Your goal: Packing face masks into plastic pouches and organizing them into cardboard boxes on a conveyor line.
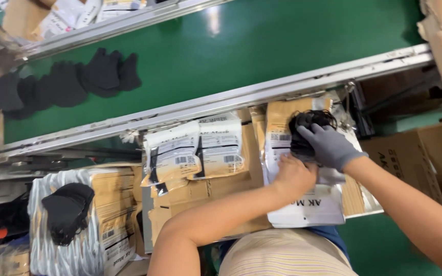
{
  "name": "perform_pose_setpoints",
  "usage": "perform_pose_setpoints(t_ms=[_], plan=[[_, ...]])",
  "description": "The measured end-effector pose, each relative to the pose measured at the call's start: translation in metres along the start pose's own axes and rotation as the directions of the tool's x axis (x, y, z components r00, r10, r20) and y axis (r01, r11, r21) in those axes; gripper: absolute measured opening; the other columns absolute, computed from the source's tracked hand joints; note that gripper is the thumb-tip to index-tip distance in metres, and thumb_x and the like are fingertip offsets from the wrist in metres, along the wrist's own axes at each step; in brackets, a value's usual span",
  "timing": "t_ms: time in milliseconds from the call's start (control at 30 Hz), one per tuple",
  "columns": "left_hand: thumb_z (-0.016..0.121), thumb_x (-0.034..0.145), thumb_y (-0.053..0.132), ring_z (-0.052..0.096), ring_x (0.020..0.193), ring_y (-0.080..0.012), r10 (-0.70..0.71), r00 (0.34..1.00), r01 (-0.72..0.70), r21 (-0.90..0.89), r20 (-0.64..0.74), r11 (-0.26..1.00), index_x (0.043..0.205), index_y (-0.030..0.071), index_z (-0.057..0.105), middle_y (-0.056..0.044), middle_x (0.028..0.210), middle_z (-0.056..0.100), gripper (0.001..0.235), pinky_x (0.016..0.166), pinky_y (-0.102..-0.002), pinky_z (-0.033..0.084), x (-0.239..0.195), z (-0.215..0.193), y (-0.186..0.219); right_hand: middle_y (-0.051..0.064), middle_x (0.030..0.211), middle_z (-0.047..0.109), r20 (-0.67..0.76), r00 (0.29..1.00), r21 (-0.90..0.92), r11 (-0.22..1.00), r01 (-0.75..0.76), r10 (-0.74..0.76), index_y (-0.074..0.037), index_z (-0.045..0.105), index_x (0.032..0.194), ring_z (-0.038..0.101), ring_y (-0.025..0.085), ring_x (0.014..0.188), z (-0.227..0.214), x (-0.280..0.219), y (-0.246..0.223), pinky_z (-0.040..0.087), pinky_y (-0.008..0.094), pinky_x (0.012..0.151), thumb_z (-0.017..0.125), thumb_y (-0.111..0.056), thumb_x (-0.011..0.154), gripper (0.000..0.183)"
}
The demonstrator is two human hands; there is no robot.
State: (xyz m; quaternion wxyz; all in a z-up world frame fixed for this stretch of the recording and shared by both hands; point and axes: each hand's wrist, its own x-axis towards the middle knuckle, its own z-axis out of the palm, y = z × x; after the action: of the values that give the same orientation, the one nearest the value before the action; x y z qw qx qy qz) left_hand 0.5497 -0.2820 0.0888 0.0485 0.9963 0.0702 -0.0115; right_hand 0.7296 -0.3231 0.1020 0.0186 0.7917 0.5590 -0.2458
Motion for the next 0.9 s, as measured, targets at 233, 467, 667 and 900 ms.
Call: perform_pose_setpoints(t_ms=[233,467,667,900], plan=[[0.061,0.088,0.012,0.067,0.09,-0.035,0.202,0.91,-0.319,-0.301,-0.361,0.899,0.103,-0.002,0.068,-0.018,0.098,0.068,0.022,0.062,-0.042,0.054,-0.008,-0.01,-0.018,0.029,0.126,0.065,0.002,0.91,0.946,0.293,-0.136,0.414,-0.007,0.056,0.153,0.062,0.058,0.104,-0.078,-0.095,-0.035,0.052,0.063,0.082,0.065,0.001,0.096,0.058],[0.053,0.102,0.002,0.07,0.081,-0.0327,-0.335,0.934,0.274,-0.846,0.122,0.457,0.102,-0.003,0.063,-0.017,0.087,0.067,0.012,0.07,-0.045,0.058,0.025,0.01,-0.056,0.011,0.122,0.069,0.217,0.952,0.914,-0.388,-0.121,0.215,-0.001,0.055,0.135,0.069,0.024,0.108,0.037,-0.099,0.0,0.057,0.04,0.094,0.069,-0.002,0.083,0.053],[0.06,0.088,0.002,0.067,0.062,-0.031,0.069,0.942,-0.159,-0.256,-0.329,0.954,0.128,-0.017,0.06,-0.018,0.09,0.063,0.044,0.052,-0.04,0.055,0.021,-0.043,-0.041,0.019,0.113,0.068,0.098,0.919,0.957,-0.289,0.019,0.382,0.012,0.057,0.133,0.067,0.035,0.098,0.047,-0.083,-0.002,0.057,0.049,0.084,0.07,-0.01,0.097,0.044],[0.057,0.089,0.003,0.068,0.067,-0.0283,-0.041,0.919,-0.096,-0.324,-0.391,0.941,0.14,-0.02,0.048,-0.019,0.094,0.061,0.056,0.06,-0.035,0.058,-0.011,-0.037,-0.015,0.004,0.119,0.071,-0.091,0.975,0.993,-0.051,0.103,0.203,-0.011,0.062,0.134,0.071,0.018,0.105,0.077,-0.086,-0.029,0.061,0.036,0.088,0.067,-0.006,0.086,0.049]])
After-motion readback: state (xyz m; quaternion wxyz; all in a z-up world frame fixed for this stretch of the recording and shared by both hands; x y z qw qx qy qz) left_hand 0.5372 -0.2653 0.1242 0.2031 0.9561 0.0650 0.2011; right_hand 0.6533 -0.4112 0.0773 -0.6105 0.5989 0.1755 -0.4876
